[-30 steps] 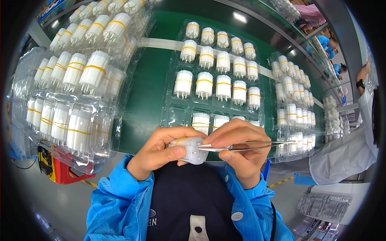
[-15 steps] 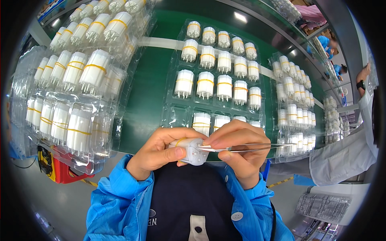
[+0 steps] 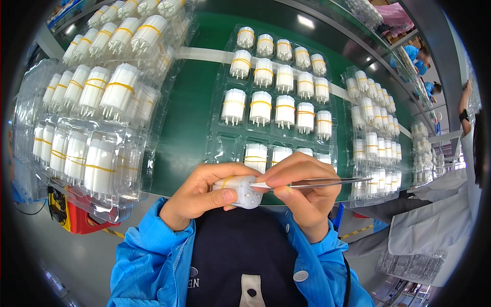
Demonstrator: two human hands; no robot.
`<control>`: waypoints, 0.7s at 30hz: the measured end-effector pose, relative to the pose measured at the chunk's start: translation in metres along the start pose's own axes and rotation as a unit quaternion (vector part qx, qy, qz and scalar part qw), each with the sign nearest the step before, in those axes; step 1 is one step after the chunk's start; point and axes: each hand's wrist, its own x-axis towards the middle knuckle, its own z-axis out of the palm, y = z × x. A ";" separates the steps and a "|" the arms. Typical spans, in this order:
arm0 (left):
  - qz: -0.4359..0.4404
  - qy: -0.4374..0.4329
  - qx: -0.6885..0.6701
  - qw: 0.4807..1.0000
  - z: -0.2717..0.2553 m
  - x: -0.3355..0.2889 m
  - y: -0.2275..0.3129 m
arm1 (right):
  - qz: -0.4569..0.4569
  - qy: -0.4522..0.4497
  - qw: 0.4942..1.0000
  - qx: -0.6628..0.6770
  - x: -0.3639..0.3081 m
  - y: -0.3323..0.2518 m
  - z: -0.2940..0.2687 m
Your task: The person uses tweezers to insert small white components into cylindrical white objects with yellow bands, then places the objects into clear plastic trays on a green workbench. The person repeats this process for multiple units while other workers perform similar tasks in the background.
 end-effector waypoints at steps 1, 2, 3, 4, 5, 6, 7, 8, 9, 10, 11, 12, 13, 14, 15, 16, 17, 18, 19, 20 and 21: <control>-0.004 0.005 0.005 1.000 0.000 -0.001 0.001 | 0.001 0.003 1.000 -0.003 0.000 0.001 0.000; 0.003 0.012 0.019 1.000 0.002 -0.001 0.002 | 0.002 0.006 1.000 -0.006 0.000 0.001 0.001; 0.011 0.019 0.034 0.999 0.003 0.000 0.004 | 0.004 0.010 1.000 -0.009 -0.001 0.001 0.002; 0.018 0.026 0.049 0.998 0.004 0.000 0.005 | 0.006 0.015 1.000 -0.012 -0.001 0.001 0.004; 0.024 0.028 0.066 0.997 0.005 0.000 0.007 | 0.008 0.020 1.000 -0.015 -0.001 0.000 0.004; 0.030 0.029 0.083 0.996 0.005 0.000 0.009 | 0.002 0.010 0.999 -0.036 -0.001 -0.001 0.004; 0.036 0.031 0.100 0.994 0.005 0.001 0.010 | -0.004 0.000 0.998 -0.057 0.001 -0.003 0.004; 0.062 0.024 0.135 0.989 0.003 0.003 0.010 | -0.010 -0.010 0.997 -0.078 0.002 -0.005 0.004; 0.089 0.019 0.169 0.981 0.001 0.005 0.008 | -0.011 -0.024 0.994 -0.103 0.004 -0.007 0.003; 0.115 0.013 0.203 0.972 -0.001 0.006 0.006 | -0.011 -0.037 0.991 -0.127 0.005 -0.009 0.002; 0.114 0.021 0.220 0.968 -0.003 0.006 0.003 | -0.012 -0.051 0.987 -0.152 0.006 -0.011 0.002; 0.115 0.027 0.238 0.964 -0.004 0.006 0.001 | 0.011 -0.057 0.984 -0.171 0.007 -0.014 0.003; 0.115 0.034 0.256 0.959 -0.005 0.007 -0.002 | 0.034 -0.064 0.979 -0.190 0.008 -0.016 0.005; 0.114 0.045 0.243 0.962 -0.006 0.008 -0.005 | 0.057 -0.071 0.974 -0.208 0.009 -0.017 0.006; 0.112 0.054 0.232 0.965 -0.007 0.009 -0.006 | 0.024 -0.053 0.982 -0.178 0.009 -0.014 0.004; 0.110 0.063 0.220 0.967 -0.007 0.009 -0.006 | -0.009 -0.036 0.989 -0.146 0.010 -0.009 0.000; 0.112 0.049 0.164 0.979 -0.004 0.009 -0.005 | -0.043 -0.019 0.992 -0.115 0.009 -0.003 -0.002; 0.112 0.040 0.109 0.987 -0.001 0.006 -0.004 | -0.067 0.074 0.995 -0.028 0.002 0.002 -0.001; 0.112 0.032 0.052 0.992 0.002 0.005 -0.004 | -0.089 0.166 0.980 0.060 -0.004 0.005 0.001; 0.119 0.051 0.052 0.990 0.003 0.005 -0.006 | -0.104 0.234 0.962 0.092 -0.004 0.004 -0.004; 0.126 0.069 0.056 0.988 0.003 0.007 -0.007 | -0.124 0.291 0.945 0.079 -0.004 0.007 -0.009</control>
